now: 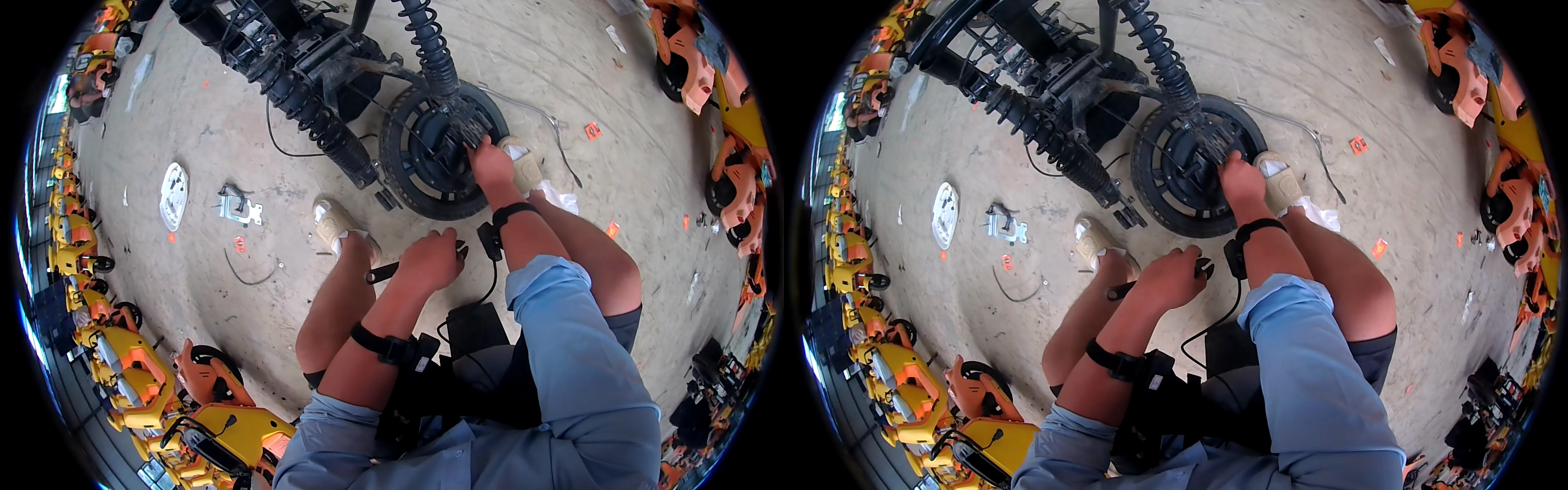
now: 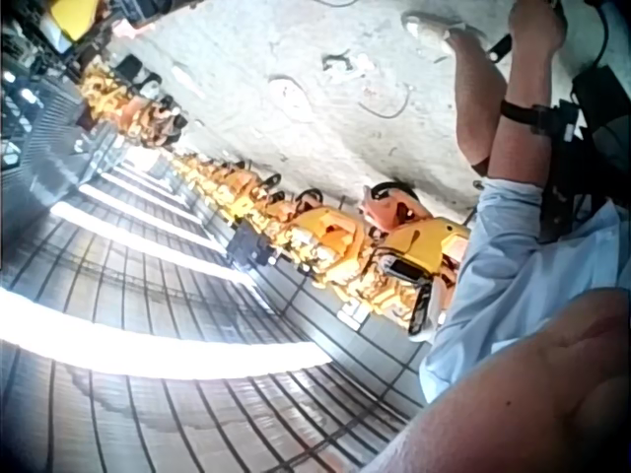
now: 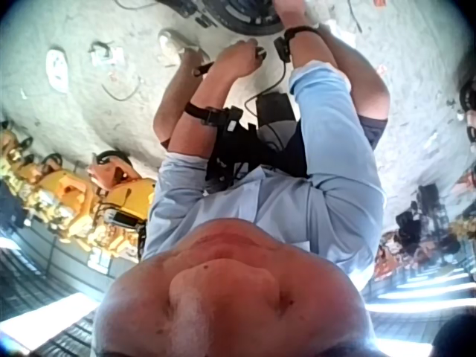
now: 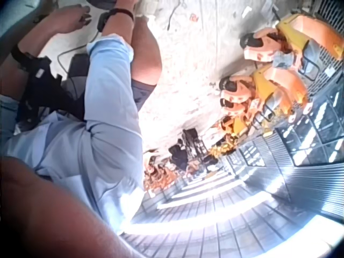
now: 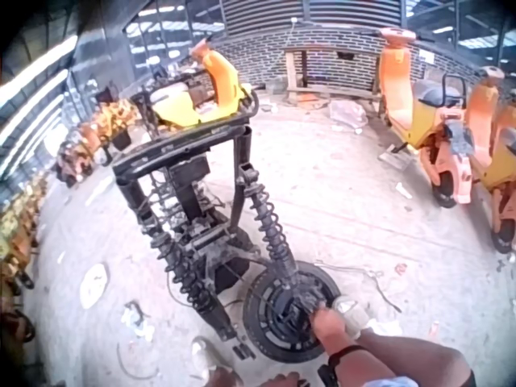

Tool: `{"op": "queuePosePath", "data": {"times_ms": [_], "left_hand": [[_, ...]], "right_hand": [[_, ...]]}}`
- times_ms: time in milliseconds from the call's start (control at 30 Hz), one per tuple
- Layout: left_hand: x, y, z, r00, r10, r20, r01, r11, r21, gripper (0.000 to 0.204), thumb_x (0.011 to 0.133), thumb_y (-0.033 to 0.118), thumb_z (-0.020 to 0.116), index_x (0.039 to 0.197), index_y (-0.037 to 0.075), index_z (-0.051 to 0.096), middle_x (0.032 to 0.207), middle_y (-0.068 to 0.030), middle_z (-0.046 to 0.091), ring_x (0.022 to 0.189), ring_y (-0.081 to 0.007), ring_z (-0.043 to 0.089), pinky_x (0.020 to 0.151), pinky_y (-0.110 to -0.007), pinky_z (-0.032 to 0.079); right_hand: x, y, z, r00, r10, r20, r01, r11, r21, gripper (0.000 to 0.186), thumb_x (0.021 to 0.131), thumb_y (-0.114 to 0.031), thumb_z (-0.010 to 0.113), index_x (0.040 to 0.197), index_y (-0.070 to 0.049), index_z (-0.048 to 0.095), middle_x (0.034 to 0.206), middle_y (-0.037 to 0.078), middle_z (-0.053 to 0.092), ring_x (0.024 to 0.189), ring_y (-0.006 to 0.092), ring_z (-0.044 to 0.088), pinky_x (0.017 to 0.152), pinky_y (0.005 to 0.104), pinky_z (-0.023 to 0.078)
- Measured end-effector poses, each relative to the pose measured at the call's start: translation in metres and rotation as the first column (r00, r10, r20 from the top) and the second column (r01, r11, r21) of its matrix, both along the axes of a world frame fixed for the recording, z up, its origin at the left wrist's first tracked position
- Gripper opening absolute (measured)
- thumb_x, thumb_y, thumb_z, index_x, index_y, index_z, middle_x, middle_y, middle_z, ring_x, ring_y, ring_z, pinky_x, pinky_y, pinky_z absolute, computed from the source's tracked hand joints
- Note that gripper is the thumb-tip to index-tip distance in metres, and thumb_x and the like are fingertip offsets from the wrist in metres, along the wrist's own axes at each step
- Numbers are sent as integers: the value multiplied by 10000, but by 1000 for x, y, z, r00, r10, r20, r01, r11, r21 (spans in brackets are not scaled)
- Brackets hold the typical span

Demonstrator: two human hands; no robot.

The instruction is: The person works on the rear wheel and suspension of a scooter chassis, using an adjustable wrench to loosen or tighten nuts and bolts while picking up and placing small hardware on the floor.

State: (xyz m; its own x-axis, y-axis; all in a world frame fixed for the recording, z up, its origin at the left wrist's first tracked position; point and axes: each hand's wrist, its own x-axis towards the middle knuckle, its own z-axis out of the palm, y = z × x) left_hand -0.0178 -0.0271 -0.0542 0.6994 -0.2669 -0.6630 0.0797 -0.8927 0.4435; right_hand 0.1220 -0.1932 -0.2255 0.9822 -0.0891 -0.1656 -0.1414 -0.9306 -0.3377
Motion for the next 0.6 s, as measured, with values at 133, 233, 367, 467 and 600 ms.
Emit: {"op": "queuePosePath", "data": {"times_ms": [133,233,367,467,600], "left_hand": [[-1,1,2,1000,3,-11,-3,1000,8,344,857,245,596,1134,52,532,1075,-204,597,979,-399,631,825,-481,521],[-1,2,1,1000,19,-10,-19,1000,-1,343,858,249,598,1131,52,533,1073,-205,597,977,-397,631,826,-480,522],[0,2,1,1000,18,-7,-18,1000,2,332,859,246,601,1120,52,535,1065,-200,601,974,-396,633,818,-485,523],[-2,5,-1,1000,28,-7,-28,1000,7,323,862,243,601,1115,53,537,1056,-199,604,966,-398,634,811,-492,523],[-5,8,-6,999,34,31,-34,999,-17,318,865,246,600,1112,55,539,1046,-200,606,949,-403,636,800,-501,522]], "right_hand": [[5,0,5,998,22,-65,-22,1000,-2,431,913,-456,570,1012,-39,517,827,208,691,807,394,678,683,505,539],[8,-1,13,994,35,-108,-34,999,6,345,886,-375,627,1006,-62,546,889,194,704,871,390,682,733,496,546],[5,-7,16,973,198,115,-174,966,-189,337,862,-376,649,1011,-78,601,894,158,708,879,348,685,746,450,546],[12,-8,19,953,293,73,-260,919,-298,419,848,-466,633,1006,-81,679,995,130,689,962,297,654,790,406,534],[18,-7,20,978,207,-12,-205,959,-194,256,830,-318,656,972,-110,694,930,139,712,919,316,686,790,429,550]]}}
